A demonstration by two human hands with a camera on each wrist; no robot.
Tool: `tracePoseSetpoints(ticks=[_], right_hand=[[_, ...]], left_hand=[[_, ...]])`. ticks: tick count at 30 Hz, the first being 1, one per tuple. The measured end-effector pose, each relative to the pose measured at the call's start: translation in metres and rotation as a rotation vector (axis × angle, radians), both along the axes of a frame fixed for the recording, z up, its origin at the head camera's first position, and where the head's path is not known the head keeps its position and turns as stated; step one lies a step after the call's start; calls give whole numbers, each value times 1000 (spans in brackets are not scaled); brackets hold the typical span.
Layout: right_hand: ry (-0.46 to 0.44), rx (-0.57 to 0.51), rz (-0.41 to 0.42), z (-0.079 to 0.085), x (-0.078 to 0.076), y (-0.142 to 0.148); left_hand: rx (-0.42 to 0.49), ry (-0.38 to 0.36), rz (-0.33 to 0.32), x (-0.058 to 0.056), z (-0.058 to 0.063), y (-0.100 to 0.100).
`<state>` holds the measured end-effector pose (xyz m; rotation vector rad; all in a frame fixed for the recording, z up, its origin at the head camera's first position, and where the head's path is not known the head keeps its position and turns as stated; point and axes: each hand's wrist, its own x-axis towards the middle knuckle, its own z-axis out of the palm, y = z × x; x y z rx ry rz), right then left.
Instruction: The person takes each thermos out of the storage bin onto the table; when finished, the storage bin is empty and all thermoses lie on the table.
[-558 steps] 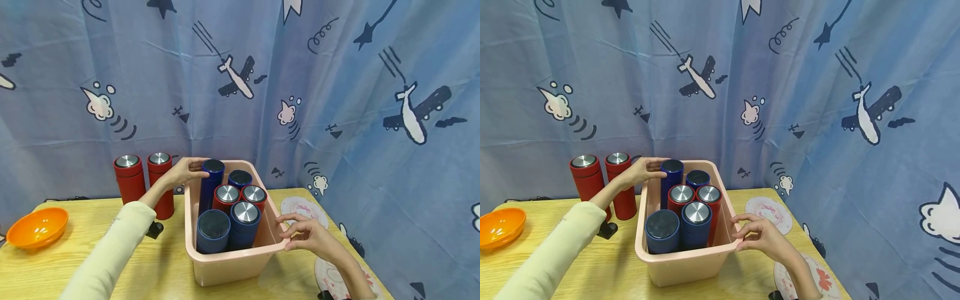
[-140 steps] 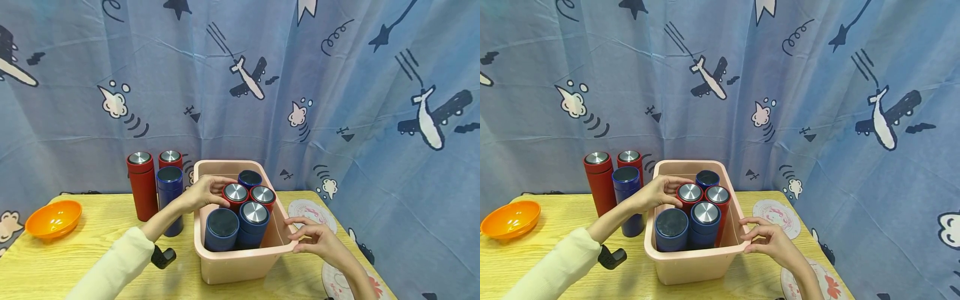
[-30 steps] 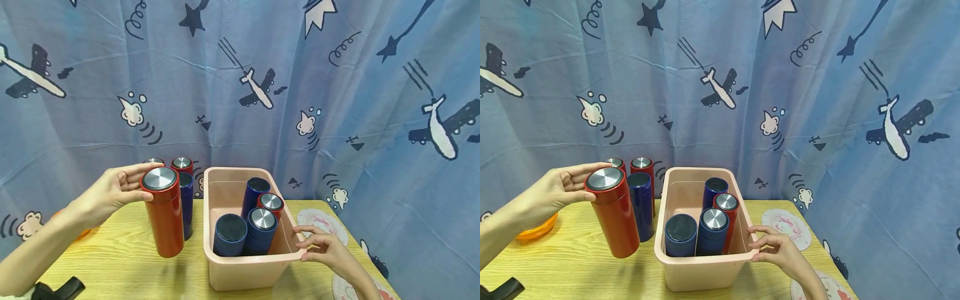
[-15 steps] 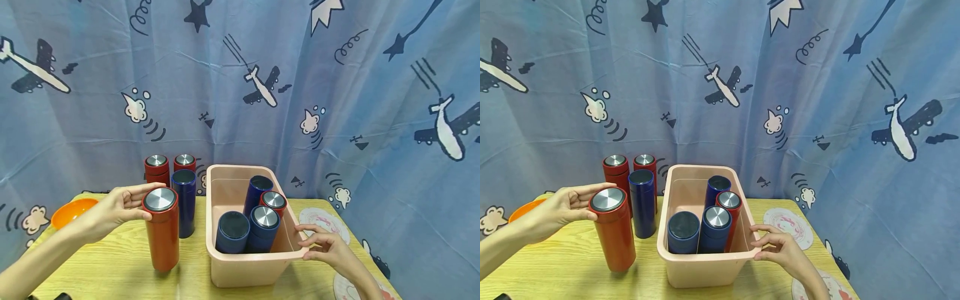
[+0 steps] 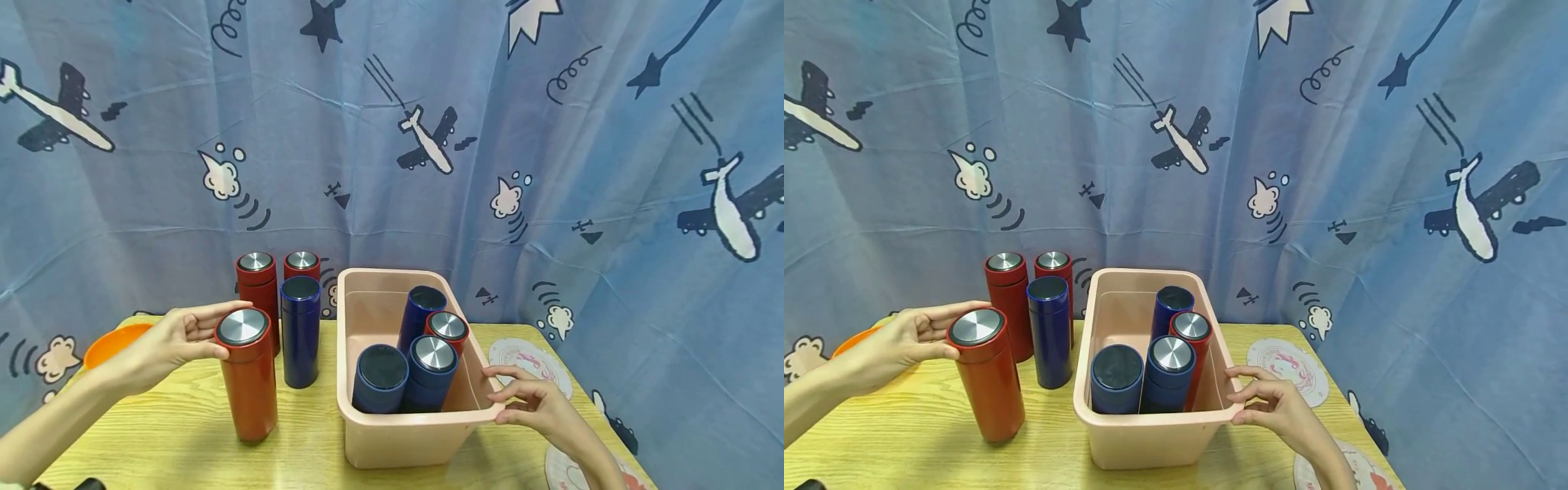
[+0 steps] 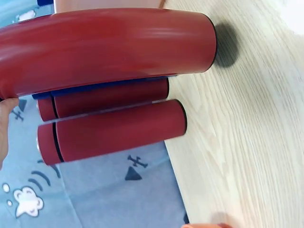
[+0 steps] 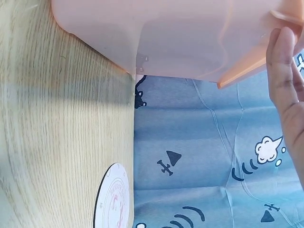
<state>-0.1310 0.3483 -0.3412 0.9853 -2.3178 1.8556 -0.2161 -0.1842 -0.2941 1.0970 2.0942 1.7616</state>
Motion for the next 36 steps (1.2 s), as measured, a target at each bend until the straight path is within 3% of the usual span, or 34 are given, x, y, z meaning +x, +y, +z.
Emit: tracePoseSetpoints(ticks=[13,19,30,36], right_hand=[[28,2,2,-2,0,1],[35,-7,19,-3,-1,1],[13,-15,28,-3,0,1],[15,9,1,-1,0,1]], left_hand=[[-35,45,79,-15,-2,-21],[-35,29,100,-26,-3,-28],[5,10,105,-45,-8,-33],[-22,9,137,-53,-9,-29]])
